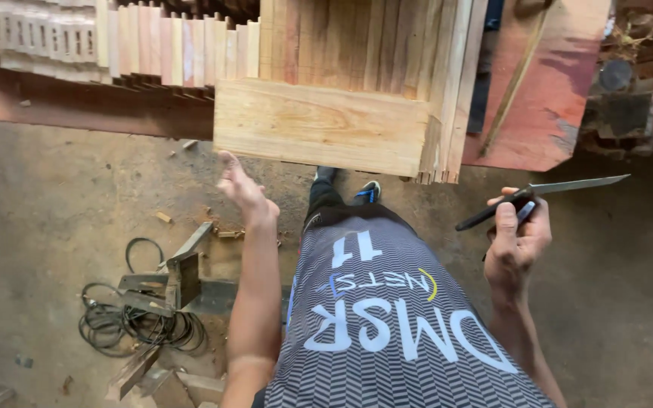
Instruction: The person uses a try square and a pen to mark lines on the ends of wooden planks. They repeatedly pick up planks from a stack, place them on a workbench, mark them, and then stack them with other marked pieces.
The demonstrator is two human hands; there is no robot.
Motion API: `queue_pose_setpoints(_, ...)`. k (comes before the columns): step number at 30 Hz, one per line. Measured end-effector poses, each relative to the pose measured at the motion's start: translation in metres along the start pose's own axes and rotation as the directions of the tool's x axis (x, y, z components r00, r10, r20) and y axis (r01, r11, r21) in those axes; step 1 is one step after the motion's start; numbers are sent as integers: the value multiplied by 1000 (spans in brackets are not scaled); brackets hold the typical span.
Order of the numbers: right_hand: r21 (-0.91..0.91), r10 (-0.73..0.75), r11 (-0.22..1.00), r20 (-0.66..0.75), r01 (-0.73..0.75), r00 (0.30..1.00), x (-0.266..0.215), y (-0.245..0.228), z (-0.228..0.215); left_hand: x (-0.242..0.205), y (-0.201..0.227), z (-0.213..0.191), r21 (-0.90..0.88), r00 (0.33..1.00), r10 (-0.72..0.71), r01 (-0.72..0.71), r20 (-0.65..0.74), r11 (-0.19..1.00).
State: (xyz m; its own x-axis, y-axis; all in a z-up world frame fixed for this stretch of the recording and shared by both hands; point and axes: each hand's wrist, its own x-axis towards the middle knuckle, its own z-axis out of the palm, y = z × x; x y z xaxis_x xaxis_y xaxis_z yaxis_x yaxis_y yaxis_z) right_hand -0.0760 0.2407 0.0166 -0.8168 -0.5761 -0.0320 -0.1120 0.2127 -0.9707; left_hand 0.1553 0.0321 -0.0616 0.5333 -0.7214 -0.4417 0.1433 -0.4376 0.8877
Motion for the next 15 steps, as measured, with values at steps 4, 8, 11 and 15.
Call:
queue_pose_setpoints(4,-36,-43,998,14,43,999,2,17,-7,79,-60,-3,-19,962,-232,237,142,971)
queue_pose_setpoints(8,-75,-106,992,-17,105,994,1,3,-9,50,-5,16,-45,925,-376,378,57,925)
queue_pose_setpoints(11,-103,-79,992,-79,71,994,0,-2,-13,17,41,31,-47,924,-381,380,-32,924)
queue_pose_setpoints(15,-127,-136,985,-148,118,979,-3,3,-22,-8,82,36,-197,989,-149,150,23,969)
